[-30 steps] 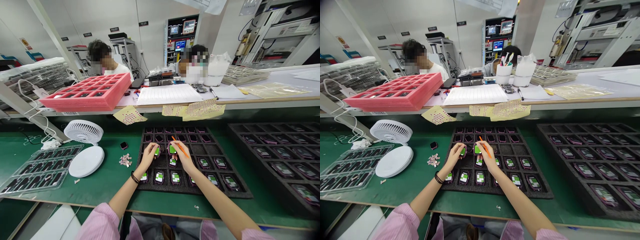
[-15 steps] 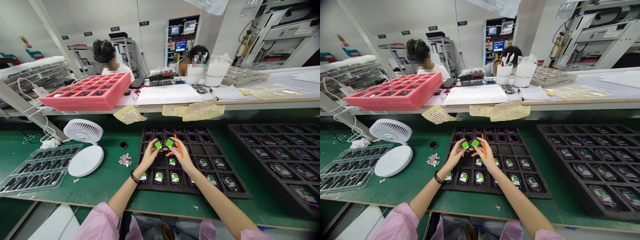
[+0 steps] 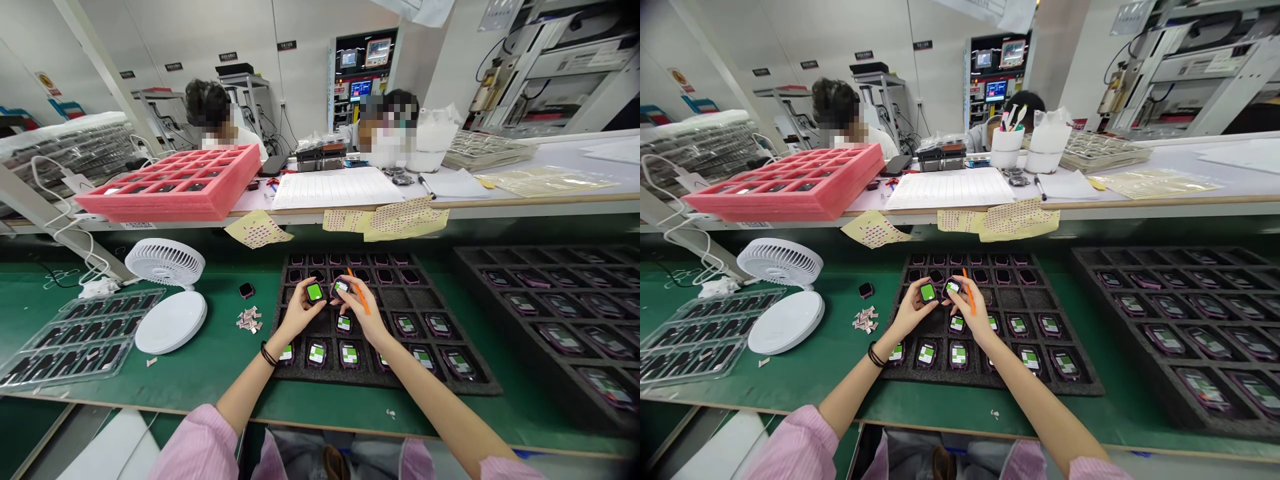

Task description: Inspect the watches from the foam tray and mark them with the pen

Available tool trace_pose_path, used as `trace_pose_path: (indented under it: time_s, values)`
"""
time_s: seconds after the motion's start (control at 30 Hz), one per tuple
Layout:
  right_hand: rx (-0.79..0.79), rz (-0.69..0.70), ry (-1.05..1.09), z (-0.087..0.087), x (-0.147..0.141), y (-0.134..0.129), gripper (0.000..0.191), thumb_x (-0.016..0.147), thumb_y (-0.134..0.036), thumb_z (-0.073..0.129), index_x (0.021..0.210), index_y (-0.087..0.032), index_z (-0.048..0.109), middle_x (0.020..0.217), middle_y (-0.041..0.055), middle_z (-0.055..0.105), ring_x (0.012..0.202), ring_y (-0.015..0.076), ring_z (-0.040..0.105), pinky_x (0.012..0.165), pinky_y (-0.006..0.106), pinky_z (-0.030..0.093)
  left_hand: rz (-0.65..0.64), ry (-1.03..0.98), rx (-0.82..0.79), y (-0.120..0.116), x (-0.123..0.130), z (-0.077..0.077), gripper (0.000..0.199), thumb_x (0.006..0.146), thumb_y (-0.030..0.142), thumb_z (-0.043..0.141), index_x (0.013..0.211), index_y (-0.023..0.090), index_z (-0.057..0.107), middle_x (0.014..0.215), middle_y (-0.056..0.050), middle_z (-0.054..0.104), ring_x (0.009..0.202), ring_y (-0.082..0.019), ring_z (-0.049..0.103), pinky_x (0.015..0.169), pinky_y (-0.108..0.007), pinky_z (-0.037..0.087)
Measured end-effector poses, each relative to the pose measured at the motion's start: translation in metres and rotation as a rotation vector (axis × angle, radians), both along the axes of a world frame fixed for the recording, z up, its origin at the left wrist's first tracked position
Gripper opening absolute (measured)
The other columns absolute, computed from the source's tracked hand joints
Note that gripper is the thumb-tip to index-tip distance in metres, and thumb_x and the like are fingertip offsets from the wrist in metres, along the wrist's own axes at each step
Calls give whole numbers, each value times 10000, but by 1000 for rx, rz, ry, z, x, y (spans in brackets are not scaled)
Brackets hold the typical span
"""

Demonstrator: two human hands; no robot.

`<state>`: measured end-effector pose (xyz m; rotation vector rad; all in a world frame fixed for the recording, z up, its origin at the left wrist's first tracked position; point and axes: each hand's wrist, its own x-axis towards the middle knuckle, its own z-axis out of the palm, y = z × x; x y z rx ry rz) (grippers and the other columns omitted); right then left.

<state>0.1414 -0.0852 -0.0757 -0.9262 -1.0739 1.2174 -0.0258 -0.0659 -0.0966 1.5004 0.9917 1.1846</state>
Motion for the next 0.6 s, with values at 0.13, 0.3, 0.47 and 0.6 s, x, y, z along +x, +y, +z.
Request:
trace_pose_path:
  time_s: [0.13, 0.3, 0.47, 0.6]
  values:
    - [-27, -18, -8, 0, 0, 1, 426, 721, -421, 694, 1070, -225, 547, 1061, 59, 588, 616, 140, 659, 454, 228, 474, -30, 7, 0, 0, 1, -1, 637, 745, 300, 697, 1303, 202, 407, 1190, -112, 545, 962, -181, 584, 600, -195, 487]
    - [-29, -23, -39, -3, 0, 2, 465, 698, -426, 720, 1075, -221, 539, 992, 51, 608, 595, 136, 642, 437, 224, 458, -39, -30, -18, -1, 1, -3, 580, 791, 333, 650, 1304, 207, 410, 1191, -108, 550, 937, -176, 594, 574, -196, 476]
    - [-32, -26, -48, -3, 0, 2, 453, 696, -412, 728, 1062, -222, 540, 884, 19, 602, 579, 129, 626, 424, 212, 445, -40, -67, -33, -1, 0, -2, 512, 817, 358, 617, 1270, 202, 436, 1103, -86, 582, 852, -154, 612, 656, -252, 523]
    - [-31, -26, -51, -3, 0, 2, 452, 702, -437, 711, 1066, -227, 544, 912, 25, 600, 572, 128, 622, 414, 217, 446, -33, -30, 6, 0, 1, -2, 533, 793, 328, 651, 1267, 205, 440, 1174, -100, 559, 966, -181, 601, 735, -276, 530]
